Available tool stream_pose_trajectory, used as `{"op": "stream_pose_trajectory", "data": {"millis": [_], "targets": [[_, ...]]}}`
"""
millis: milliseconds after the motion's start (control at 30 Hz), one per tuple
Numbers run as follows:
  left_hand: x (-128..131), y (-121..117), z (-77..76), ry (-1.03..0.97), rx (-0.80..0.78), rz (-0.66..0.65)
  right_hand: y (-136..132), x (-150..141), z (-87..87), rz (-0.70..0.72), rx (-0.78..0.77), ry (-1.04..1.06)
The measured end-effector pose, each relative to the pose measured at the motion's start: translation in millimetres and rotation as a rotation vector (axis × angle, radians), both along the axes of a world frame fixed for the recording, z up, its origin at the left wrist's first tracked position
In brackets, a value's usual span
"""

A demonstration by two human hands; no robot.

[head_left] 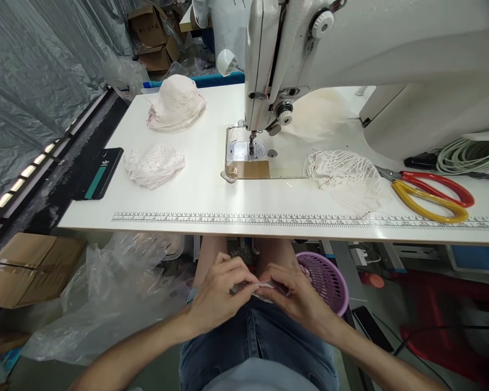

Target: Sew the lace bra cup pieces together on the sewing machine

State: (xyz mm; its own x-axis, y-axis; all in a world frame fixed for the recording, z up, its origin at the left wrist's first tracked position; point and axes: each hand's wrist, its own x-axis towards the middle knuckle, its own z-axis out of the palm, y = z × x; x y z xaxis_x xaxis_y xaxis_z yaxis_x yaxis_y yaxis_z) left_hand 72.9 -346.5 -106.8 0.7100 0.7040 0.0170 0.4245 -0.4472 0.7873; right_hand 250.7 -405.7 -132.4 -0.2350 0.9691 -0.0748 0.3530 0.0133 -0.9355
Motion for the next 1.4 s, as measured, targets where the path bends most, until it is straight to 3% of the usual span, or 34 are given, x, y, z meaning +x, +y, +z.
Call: {"op": "stream_pose_trajectory", "data": {"millis": [167, 333, 400, 500, 800, 933, 1167, 1400], "targets": [[-3.8, -7.8, -7.2, -0.125, 0.47, -0.023, -5.5, 3.2, -1.3, -0.001, 0.353, -0.111], [-15.9, -12.8, -24.7, -0.141, 0.599, -0.12, -6.8, 4.1, -6.5, -0.075, 0.722, -0.312], [-20.5, -14.7, -33.2, -0.152, 0.605, -0.117, -7.2, 3.4, -6.6, -0.067, 0.73, -0.323], [-24.2, -15.4, -41.9, -0.2, 0.58, -0.105, -8.2, 1.9, -6.2, -0.097, 0.626, -0.273], [-26.0, -10.9, -46.3, -0.276, 0.46, -0.084, -11.5, 0.7, -10.5, -0.11, 0.584, -0.205], [-25.4, -10.3, -45.6, -0.34, 0.609, -0.07, -10.7, 0.3, -9.2, -0.102, 0.611, -0.227], [-17.6, -3.0, -28.9, -0.339, 0.999, -0.046, -8.2, -1.8, -6.7, -0.072, 0.745, -0.257], [-14.6, -1.5, -28.0, -0.35, 1.076, -0.053, -10.8, 5.2, -14.8, 0.035, 0.901, -0.355]]}}
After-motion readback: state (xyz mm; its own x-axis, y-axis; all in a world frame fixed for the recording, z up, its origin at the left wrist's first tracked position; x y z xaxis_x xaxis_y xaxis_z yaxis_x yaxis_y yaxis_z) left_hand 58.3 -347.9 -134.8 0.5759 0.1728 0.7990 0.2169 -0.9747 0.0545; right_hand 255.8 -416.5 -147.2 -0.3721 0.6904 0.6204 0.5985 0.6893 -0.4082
